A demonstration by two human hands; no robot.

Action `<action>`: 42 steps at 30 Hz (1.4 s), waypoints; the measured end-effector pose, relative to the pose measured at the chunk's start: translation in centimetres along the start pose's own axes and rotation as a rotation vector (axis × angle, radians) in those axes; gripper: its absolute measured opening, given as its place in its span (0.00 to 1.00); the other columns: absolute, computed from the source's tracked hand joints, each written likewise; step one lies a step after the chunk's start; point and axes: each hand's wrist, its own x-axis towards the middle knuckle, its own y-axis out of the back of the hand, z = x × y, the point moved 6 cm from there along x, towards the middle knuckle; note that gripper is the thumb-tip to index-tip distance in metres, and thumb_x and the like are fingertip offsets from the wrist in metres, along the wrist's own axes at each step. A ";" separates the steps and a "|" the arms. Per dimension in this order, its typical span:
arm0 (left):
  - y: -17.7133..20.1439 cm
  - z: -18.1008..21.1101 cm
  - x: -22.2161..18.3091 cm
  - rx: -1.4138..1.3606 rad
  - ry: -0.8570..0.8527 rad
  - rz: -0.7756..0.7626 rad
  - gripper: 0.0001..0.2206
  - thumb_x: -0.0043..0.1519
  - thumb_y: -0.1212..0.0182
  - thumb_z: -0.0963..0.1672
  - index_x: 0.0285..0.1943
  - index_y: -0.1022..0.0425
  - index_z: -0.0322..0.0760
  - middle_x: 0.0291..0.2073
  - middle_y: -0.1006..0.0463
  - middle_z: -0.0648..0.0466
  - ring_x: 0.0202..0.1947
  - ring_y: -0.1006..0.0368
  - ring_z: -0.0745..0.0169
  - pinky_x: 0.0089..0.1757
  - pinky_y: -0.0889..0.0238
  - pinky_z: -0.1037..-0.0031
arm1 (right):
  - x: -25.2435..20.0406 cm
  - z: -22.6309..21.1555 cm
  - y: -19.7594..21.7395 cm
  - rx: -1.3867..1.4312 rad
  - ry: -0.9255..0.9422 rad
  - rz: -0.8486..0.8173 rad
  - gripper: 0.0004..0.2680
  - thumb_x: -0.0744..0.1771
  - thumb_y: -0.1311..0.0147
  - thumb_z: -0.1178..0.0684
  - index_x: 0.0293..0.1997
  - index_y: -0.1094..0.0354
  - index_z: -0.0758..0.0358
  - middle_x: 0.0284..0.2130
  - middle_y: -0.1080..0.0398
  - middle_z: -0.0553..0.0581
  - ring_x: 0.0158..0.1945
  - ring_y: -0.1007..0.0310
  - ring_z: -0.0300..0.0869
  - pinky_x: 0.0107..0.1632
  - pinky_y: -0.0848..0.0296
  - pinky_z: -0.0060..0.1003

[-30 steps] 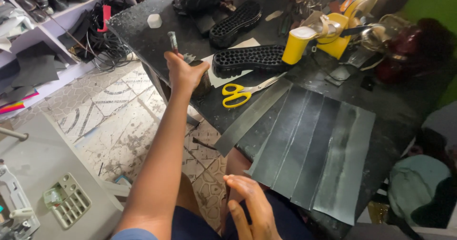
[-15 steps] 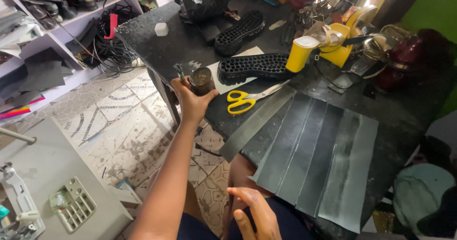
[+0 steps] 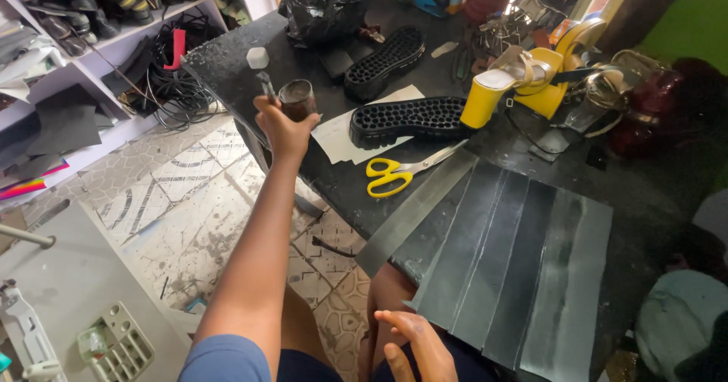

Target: The person sits at a workbench and cuts a sheet of black leather-like material into long strips using yellow-handled scissors, cutting along marked lines. They then lift, fold, and stack the cut strips on the bench, handling them one at a time.

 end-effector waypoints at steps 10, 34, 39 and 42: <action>3.2 -1.9 -0.1 0.027 -0.160 0.189 0.25 0.66 0.31 0.52 0.50 0.44 0.35 0.43 0.40 0.44 0.46 0.39 0.48 0.51 0.43 0.59 | -0.4 1.6 -1.0 0.049 -0.037 -0.038 0.15 0.70 0.47 0.45 0.56 0.29 0.68 0.47 0.20 0.62 0.48 0.22 0.46 0.46 0.20 0.37; 2.1 6.0 2.1 0.789 -0.011 -0.565 0.42 0.65 0.70 0.64 0.82 0.61 0.39 0.79 0.53 0.51 0.79 0.66 0.48 0.69 0.68 0.43 | 0.9 -1.9 -0.4 -0.060 -0.017 -0.135 0.10 0.69 0.47 0.52 0.51 0.26 0.65 0.39 0.23 0.59 0.41 0.20 0.44 0.45 0.24 0.36; 3.2 11.8 -1.6 0.425 -0.477 -0.114 0.22 0.73 0.45 0.52 0.70 0.35 0.37 0.61 0.29 0.45 0.62 0.33 0.47 0.58 0.45 0.53 | 1.2 -2.4 0.0 -0.036 -0.050 -0.142 0.09 0.68 0.46 0.54 0.51 0.26 0.66 0.38 0.23 0.59 0.38 0.21 0.43 0.43 0.24 0.36; 1.2 15.4 -7.8 0.012 -0.523 -0.507 0.12 0.61 0.43 0.40 0.54 0.24 0.38 0.45 0.20 0.54 0.49 0.22 0.53 0.52 0.30 0.66 | 1.2 -2.4 0.1 -0.044 -0.034 -0.128 0.09 0.68 0.45 0.55 0.50 0.26 0.66 0.38 0.23 0.59 0.38 0.21 0.42 0.43 0.23 0.36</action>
